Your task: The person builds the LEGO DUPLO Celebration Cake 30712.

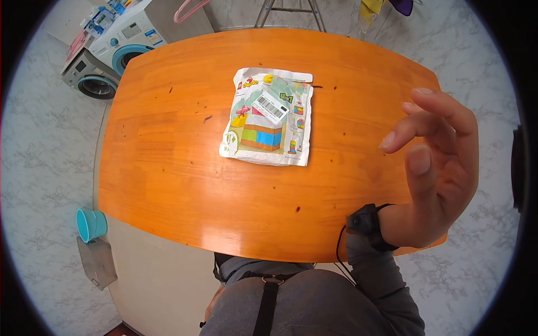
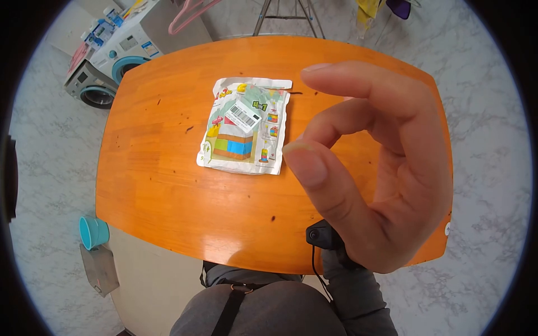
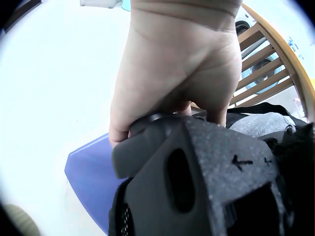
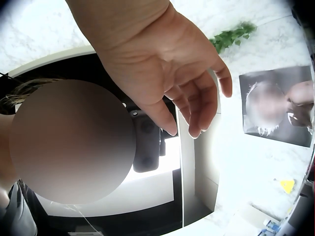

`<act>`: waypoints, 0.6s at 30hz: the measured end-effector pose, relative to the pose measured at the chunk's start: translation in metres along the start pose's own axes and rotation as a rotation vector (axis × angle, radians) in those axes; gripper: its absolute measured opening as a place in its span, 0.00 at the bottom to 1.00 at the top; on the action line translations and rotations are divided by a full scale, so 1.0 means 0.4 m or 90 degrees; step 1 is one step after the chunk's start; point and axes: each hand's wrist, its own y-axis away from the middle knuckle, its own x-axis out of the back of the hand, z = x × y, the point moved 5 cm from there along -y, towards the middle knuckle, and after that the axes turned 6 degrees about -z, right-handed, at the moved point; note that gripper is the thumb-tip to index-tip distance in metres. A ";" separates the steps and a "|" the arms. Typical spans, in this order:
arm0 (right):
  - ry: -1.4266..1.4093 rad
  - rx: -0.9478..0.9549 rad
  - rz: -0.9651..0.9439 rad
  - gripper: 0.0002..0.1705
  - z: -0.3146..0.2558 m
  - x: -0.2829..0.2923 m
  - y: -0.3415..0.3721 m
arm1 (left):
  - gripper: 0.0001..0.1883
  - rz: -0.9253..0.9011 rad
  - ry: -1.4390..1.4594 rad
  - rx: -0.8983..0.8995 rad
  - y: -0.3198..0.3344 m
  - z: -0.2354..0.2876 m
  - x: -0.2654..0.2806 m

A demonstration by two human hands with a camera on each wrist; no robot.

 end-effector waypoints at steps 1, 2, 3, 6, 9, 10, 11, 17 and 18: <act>-0.010 -0.001 0.003 0.25 0.002 -0.001 -0.001 | 0.28 0.001 -0.005 -0.001 -0.001 0.003 -0.002; -0.011 -0.004 0.005 0.25 0.004 -0.002 -0.003 | 0.27 0.002 -0.009 -0.002 0.000 0.006 -0.002; -0.009 -0.006 -0.009 0.24 0.004 -0.004 -0.006 | 0.27 0.004 -0.013 -0.002 0.001 0.006 -0.002; -0.033 -0.023 -0.028 0.23 -0.027 -0.016 -0.029 | 0.27 0.007 -0.019 -0.004 0.001 0.012 -0.003; -0.031 -0.003 -0.015 0.23 0.007 -0.009 -0.015 | 0.27 0.007 -0.024 -0.003 -0.002 0.018 -0.009; -0.004 0.033 0.003 0.23 0.014 -0.005 -0.011 | 0.27 0.007 -0.026 -0.004 -0.004 0.022 -0.010; -0.003 0.034 0.004 0.23 0.018 -0.003 -0.010 | 0.27 0.007 -0.028 -0.004 -0.004 0.023 -0.010; -0.037 -0.042 0.166 0.21 0.014 -0.048 0.006 | 0.26 0.011 -0.036 -0.005 -0.001 0.029 -0.005; -0.035 -0.004 0.165 0.21 0.024 -0.047 0.004 | 0.26 0.011 -0.039 -0.007 -0.002 0.032 -0.002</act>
